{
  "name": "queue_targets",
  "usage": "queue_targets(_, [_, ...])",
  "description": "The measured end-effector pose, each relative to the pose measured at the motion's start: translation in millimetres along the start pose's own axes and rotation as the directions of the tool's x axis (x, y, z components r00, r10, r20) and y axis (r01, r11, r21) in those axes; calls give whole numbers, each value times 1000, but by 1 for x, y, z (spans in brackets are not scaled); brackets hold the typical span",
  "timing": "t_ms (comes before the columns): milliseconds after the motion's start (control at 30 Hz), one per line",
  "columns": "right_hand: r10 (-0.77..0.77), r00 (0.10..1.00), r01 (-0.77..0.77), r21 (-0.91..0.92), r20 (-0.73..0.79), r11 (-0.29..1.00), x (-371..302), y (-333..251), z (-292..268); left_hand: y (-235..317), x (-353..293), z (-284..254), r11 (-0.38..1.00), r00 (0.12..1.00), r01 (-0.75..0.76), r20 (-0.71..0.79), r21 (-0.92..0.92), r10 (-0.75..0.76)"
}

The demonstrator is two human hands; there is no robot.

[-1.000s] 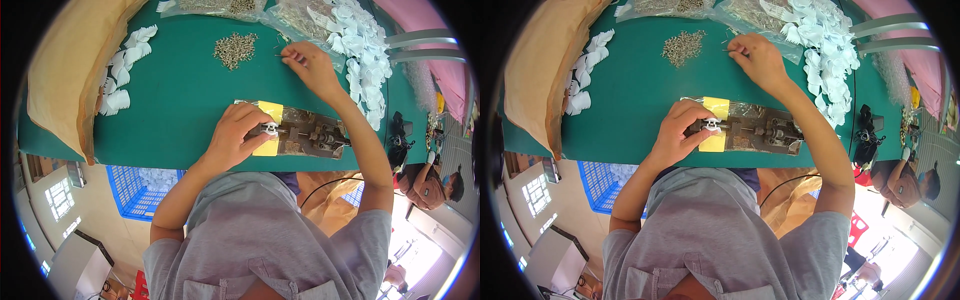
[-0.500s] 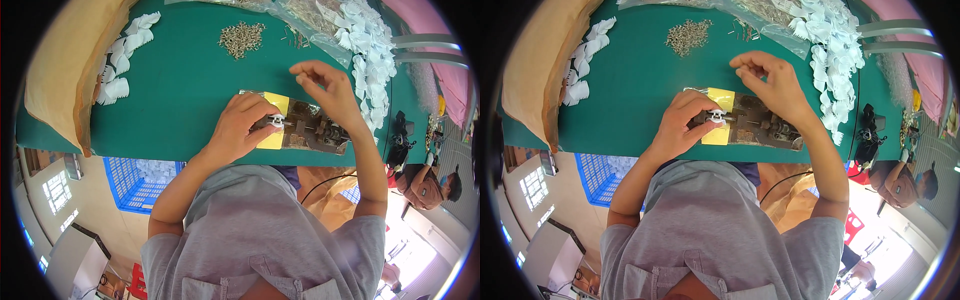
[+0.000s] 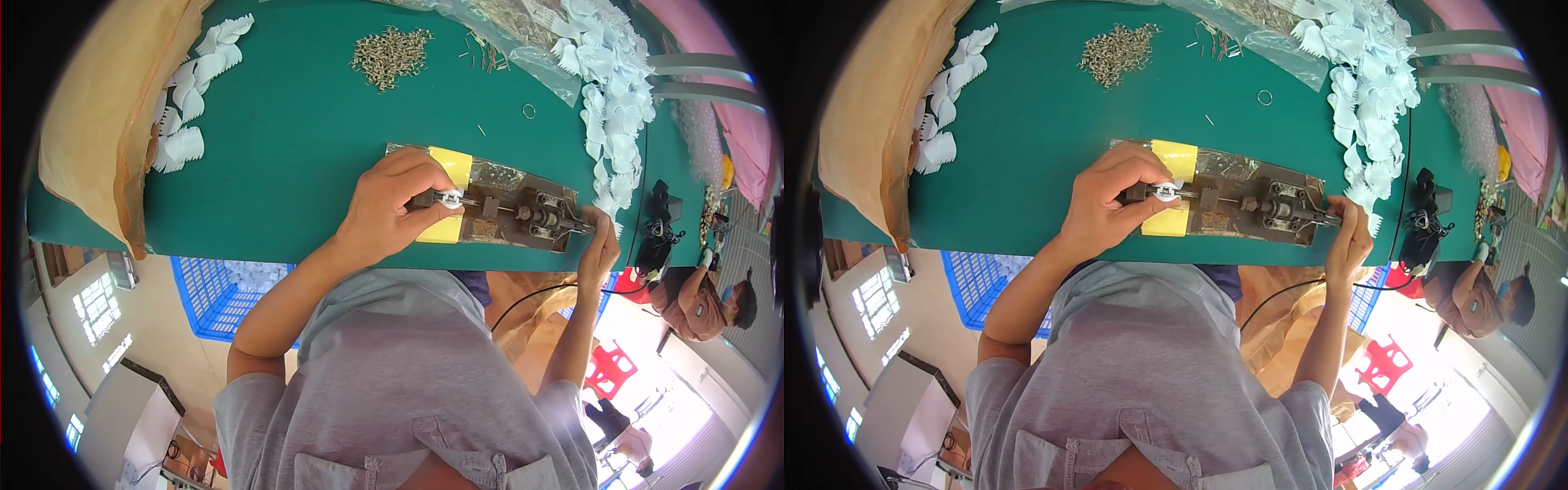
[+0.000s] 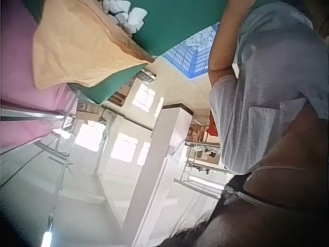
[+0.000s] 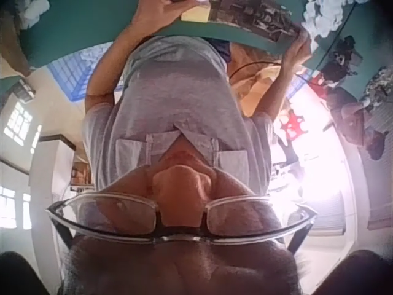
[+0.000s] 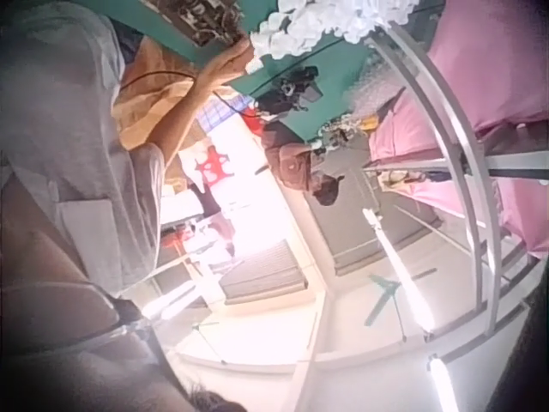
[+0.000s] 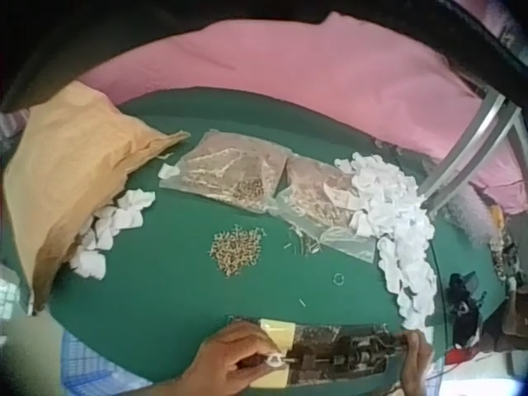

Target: The person sorts small metal clips on a green surface, then joins a white plastic component with a clip using a metal jig. They repeat this process, placing the parts into the jig and removing the assembled pieces.

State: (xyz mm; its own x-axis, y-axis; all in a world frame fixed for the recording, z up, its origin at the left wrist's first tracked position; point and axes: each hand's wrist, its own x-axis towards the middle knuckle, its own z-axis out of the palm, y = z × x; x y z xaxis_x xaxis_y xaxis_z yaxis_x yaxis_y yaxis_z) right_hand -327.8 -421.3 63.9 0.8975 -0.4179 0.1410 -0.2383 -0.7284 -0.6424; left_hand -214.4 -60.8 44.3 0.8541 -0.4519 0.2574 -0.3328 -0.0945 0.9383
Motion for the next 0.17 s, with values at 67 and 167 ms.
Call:
queue_targets(67, [-61,998,61,15,-10,998,6,5,-8,1,-1,-2,1000,1000,22,7,-5,-22])
queue_targets(167, [14,999,-8,110,-46,994,20,8,-27,1,-3,-1,996,997,81,9,-45,-81])
